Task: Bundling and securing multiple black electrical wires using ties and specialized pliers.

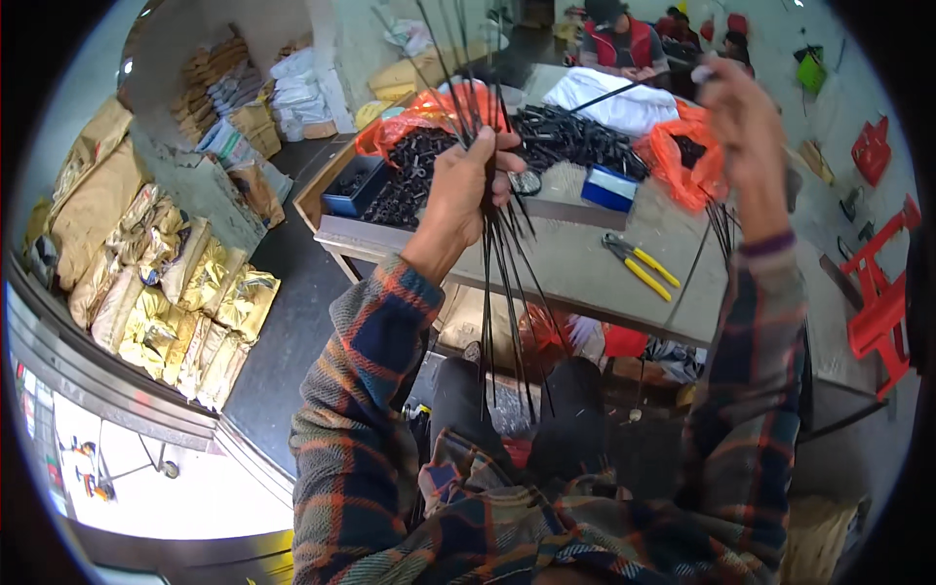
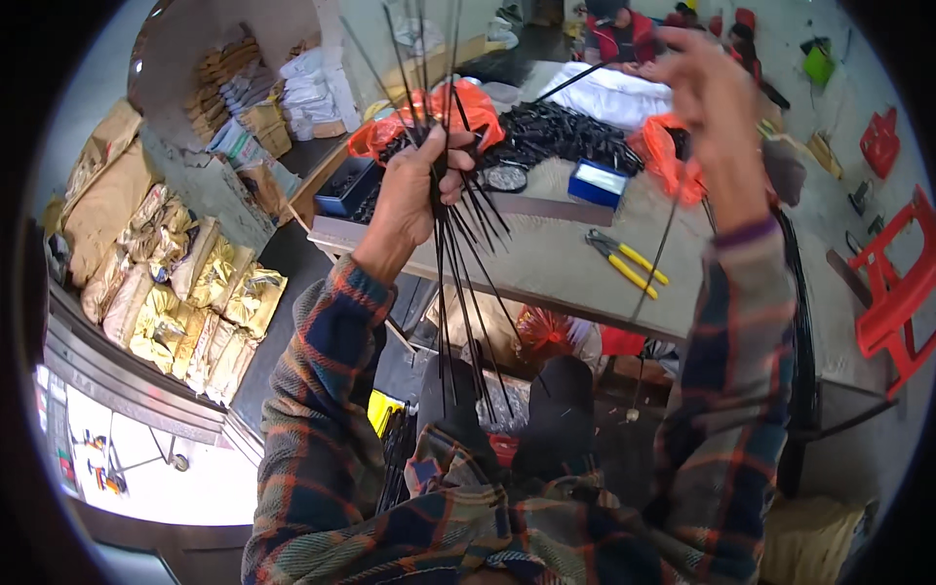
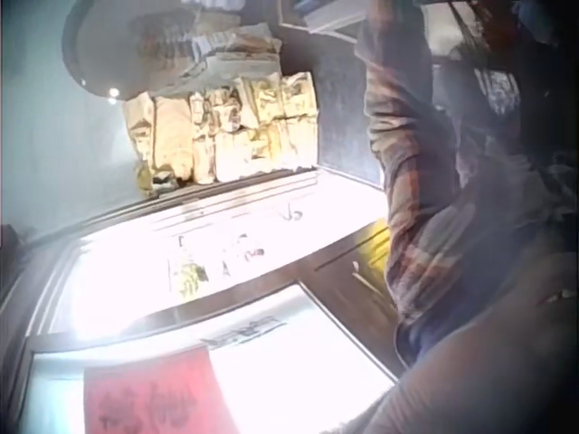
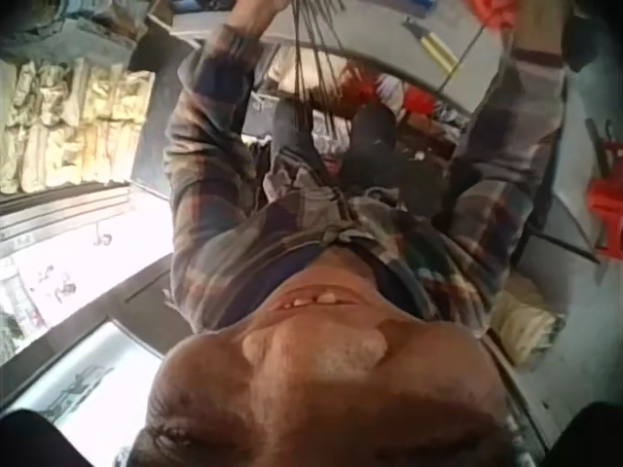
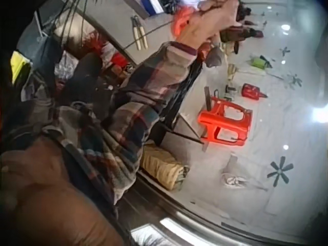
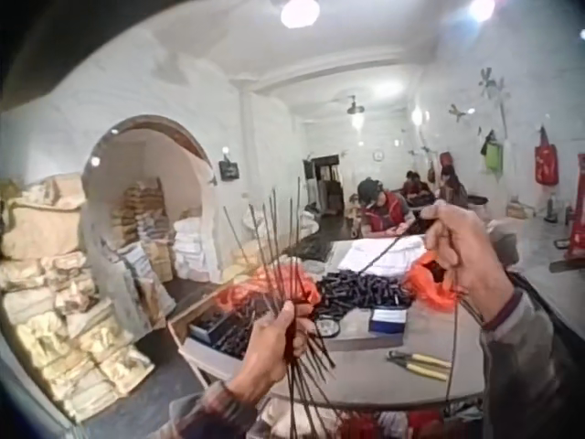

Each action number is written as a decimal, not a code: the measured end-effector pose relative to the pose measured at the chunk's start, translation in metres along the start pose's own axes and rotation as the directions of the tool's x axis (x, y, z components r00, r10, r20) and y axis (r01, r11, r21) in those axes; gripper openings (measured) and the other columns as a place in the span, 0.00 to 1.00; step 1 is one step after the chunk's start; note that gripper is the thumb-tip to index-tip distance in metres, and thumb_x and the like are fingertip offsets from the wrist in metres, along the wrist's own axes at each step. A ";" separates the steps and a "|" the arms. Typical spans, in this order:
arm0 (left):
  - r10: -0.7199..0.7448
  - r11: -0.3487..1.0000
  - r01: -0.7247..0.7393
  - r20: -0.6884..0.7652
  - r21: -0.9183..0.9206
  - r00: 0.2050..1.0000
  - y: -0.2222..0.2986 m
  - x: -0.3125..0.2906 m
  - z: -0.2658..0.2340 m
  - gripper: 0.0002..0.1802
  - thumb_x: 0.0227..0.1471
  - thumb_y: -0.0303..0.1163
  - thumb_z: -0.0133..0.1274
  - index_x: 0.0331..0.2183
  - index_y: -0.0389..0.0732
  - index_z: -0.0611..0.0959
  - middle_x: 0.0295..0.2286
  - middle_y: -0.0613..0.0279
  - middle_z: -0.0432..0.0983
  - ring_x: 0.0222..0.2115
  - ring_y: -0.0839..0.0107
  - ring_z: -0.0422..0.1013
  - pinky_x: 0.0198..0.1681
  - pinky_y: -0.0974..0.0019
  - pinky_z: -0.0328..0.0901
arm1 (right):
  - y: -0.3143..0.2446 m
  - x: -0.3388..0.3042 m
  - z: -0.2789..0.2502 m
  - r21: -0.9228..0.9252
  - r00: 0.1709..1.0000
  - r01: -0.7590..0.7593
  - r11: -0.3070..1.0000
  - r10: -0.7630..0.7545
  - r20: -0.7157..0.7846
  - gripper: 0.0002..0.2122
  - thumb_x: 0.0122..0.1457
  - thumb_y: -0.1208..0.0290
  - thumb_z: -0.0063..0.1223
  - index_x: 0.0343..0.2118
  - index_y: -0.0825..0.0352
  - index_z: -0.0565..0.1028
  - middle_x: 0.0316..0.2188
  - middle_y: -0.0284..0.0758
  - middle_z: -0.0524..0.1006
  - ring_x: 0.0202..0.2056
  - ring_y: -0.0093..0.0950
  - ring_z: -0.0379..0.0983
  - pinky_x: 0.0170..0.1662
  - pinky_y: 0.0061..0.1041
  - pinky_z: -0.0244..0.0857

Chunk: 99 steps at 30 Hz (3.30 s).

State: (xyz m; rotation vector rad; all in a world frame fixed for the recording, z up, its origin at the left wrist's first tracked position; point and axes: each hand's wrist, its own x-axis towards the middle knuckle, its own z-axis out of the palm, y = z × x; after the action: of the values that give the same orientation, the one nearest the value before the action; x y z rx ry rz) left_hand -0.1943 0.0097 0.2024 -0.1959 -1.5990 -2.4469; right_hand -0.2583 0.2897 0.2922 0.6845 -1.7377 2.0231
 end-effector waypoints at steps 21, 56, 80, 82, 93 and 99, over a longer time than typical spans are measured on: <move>0.180 0.892 -0.231 -0.163 -0.388 0.970 -0.060 0.020 0.042 0.23 0.58 0.44 0.42 0.43 0.32 0.69 0.41 0.50 0.73 0.40 0.64 0.72 0.44 0.67 0.68 | 0.099 -0.112 0.099 -0.387 0.928 0.356 0.851 -0.272 0.254 0.14 0.59 0.62 0.46 0.38 0.70 0.68 0.25 0.39 0.73 0.15 0.31 0.70 0.18 0.29 0.61; 0.131 0.908 -0.138 -0.044 -0.395 0.990 -0.040 0.020 -0.028 0.17 0.56 0.35 0.46 0.43 0.33 0.72 0.17 0.73 0.56 0.16 0.80 0.53 0.21 0.76 0.54 | 0.111 0.098 -0.035 -0.762 0.607 0.638 0.116 -0.684 0.405 0.13 0.59 0.62 0.40 0.27 0.67 0.71 0.13 0.37 0.69 0.16 0.34 0.68 0.19 0.35 0.58; -0.143 0.953 0.215 0.310 -0.213 0.940 -0.049 -0.001 0.046 0.24 0.58 0.31 0.41 0.53 0.30 0.62 0.50 0.45 0.64 0.48 0.59 0.66 0.52 0.60 0.63 | 0.119 0.025 -0.057 -0.874 0.861 0.082 0.479 0.408 0.304 0.13 0.58 0.66 0.41 0.28 0.73 0.73 0.19 0.43 0.74 0.25 0.44 0.72 0.32 0.38 0.66; -0.176 0.946 0.239 0.275 -0.218 0.945 -0.052 -0.001 0.049 0.24 0.59 0.32 0.39 0.53 0.29 0.61 0.50 0.45 0.64 0.49 0.58 0.65 0.52 0.60 0.63 | 0.100 0.028 -0.005 -0.886 0.878 0.420 0.194 0.159 0.451 0.13 0.56 0.66 0.44 0.24 0.72 0.74 0.21 0.46 0.75 0.27 0.43 0.74 0.31 0.39 0.67; -0.050 0.923 0.087 0.106 -0.375 0.993 -0.062 0.006 0.036 0.26 0.60 0.43 0.36 0.51 0.33 0.64 0.50 0.51 0.65 0.48 0.62 0.66 0.54 0.62 0.58 | 0.090 -0.107 0.081 -0.706 0.877 0.481 0.520 -0.298 0.378 0.11 0.55 0.65 0.50 0.31 0.70 0.72 0.22 0.44 0.76 0.23 0.41 0.73 0.24 0.37 0.65; 0.025 0.957 0.020 0.148 -0.289 0.989 -0.055 -0.001 0.024 0.33 0.59 0.52 0.35 0.53 0.32 0.63 0.45 0.44 0.69 0.42 0.60 0.70 0.47 0.60 0.66 | 0.118 -0.117 0.093 -0.050 0.888 -0.225 0.973 0.226 0.400 0.09 0.58 0.69 0.51 0.27 0.70 0.72 0.20 0.28 0.73 0.20 0.14 0.67 0.21 0.16 0.59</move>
State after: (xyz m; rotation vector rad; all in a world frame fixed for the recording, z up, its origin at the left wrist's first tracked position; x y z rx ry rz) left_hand -0.2071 0.0528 0.1632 -0.4382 -1.2799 -2.7133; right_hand -0.2220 0.1815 0.1390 1.0000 -2.1392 2.1437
